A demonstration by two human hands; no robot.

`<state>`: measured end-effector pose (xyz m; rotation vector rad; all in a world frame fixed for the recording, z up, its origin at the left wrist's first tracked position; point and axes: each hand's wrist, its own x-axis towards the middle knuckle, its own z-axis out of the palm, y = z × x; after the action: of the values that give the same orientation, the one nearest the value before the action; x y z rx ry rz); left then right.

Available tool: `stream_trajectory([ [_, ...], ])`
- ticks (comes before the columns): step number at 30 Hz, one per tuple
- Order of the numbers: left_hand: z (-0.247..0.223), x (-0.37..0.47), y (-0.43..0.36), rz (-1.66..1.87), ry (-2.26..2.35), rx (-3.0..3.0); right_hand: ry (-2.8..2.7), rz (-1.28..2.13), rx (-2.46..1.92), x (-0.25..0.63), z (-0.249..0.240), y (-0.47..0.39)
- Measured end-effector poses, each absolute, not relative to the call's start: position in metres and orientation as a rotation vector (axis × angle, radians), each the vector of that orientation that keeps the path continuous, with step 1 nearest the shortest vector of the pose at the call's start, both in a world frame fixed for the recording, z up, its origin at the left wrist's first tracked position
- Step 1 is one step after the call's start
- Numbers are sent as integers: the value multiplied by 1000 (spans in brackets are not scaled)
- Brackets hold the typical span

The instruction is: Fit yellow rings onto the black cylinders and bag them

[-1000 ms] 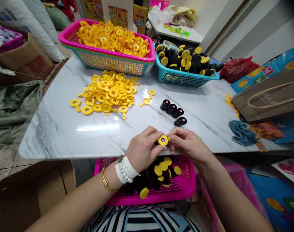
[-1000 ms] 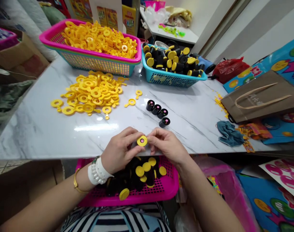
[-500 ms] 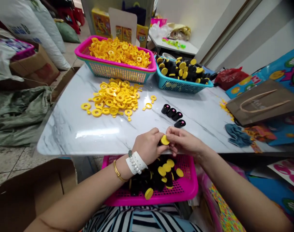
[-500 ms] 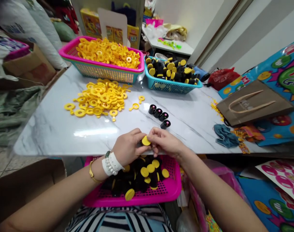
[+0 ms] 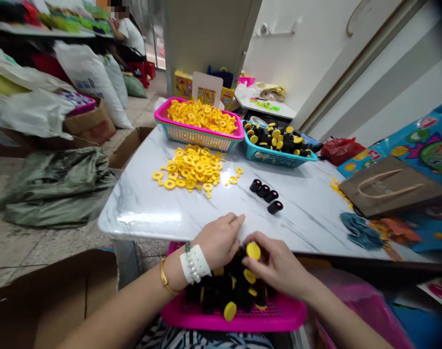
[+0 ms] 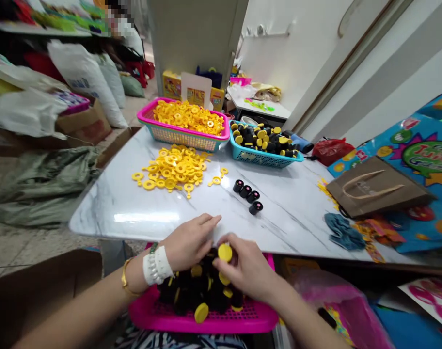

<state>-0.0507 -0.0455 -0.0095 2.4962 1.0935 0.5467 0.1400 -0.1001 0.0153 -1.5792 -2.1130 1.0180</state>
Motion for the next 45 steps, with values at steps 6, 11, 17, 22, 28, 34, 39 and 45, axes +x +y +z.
stream_trajectory([
  [6, 4, -92, 11, 424, 1771, 2523, -2121, 1150, -1574, 135, -3, -124],
  [11, -8, -75, 13, 330, 1741, 2616, -2024, 1002, -1515, 146, -5, -118],
  [17, -10, -40, -11, 535, 1400, 2536, -1905, 427, -1420, 163, -2, -94],
  [22, -2, -8, -6, 569, 1163, 2313, -1957, 49, -1622, 154, -19, -65],
  [28, 7, 22, 8, 638, 1160, 2214, -2003, 11, -1697, 166, -27, -59],
  [34, -4, 38, 11, 817, 1186, 2105, -1721, 270, -1613, 214, -17, -59],
  [39, -6, 45, 15, 833, 1180, 2160, -1611, 262, -1741, 228, -20, -35],
  [45, -10, 50, 16, 768, 1109, 2286, -1803, 356, -1609, 211, -23, -41],
])
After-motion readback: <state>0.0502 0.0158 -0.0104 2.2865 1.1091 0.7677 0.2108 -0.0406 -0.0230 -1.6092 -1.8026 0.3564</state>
